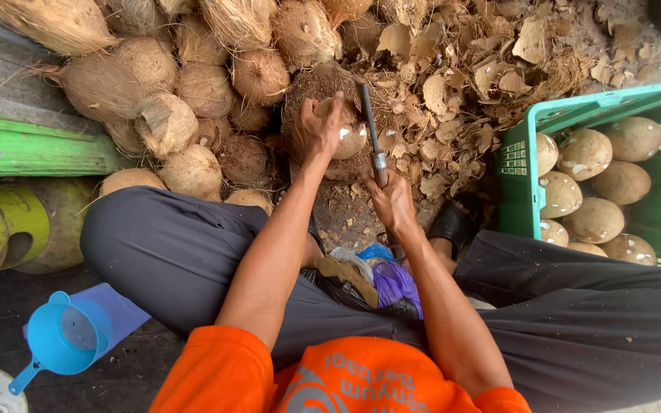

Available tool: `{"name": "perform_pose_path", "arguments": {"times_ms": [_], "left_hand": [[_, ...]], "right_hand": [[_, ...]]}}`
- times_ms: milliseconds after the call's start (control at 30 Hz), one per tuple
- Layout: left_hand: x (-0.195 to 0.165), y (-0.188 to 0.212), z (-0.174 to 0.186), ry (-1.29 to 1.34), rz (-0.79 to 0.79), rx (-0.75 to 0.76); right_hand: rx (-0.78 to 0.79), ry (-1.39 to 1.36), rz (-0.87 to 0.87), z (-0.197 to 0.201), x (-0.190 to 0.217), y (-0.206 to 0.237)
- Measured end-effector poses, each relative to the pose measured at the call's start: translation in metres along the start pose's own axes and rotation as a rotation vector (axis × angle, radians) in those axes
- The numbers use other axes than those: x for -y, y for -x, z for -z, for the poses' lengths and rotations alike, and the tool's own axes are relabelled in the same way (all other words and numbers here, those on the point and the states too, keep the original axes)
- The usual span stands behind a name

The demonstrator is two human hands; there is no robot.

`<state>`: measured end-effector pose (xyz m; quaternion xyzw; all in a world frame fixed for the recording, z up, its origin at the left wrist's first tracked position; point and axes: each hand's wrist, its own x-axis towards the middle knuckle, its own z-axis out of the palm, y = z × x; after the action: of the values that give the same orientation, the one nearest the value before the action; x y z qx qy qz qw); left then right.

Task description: The person sits on the ground and uses a machete to chop and trim the fibrous husk off coconuts, rotating each coconut to cut away the outer husk, then places the trimmed coconuts into a green plastic crate beside them.

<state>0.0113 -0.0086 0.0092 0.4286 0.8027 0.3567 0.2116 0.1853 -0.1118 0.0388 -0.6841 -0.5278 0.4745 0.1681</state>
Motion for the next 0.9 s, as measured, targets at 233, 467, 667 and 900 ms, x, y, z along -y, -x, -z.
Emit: {"name": "perform_pose_path", "arguments": {"times_ms": [233,467,667,900], "left_hand": [[-0.008,0.004,-0.007,0.373,0.081,0.134],[-0.017,0.012,-0.017,0.111,0.131,0.087],[-0.012,0.018,-0.021,0.053,0.095,-0.004],[-0.007,0.015,-0.02,0.345,0.05,0.073]], "right_hand": [[-0.045,0.018,0.041,-0.003,0.01,0.016],[0.054,-0.226,-0.008,0.043,0.043,0.029],[-0.131,-0.306,0.239,0.035,0.027,0.024],[-0.067,-0.052,0.065,0.032,0.023,0.0]]}}
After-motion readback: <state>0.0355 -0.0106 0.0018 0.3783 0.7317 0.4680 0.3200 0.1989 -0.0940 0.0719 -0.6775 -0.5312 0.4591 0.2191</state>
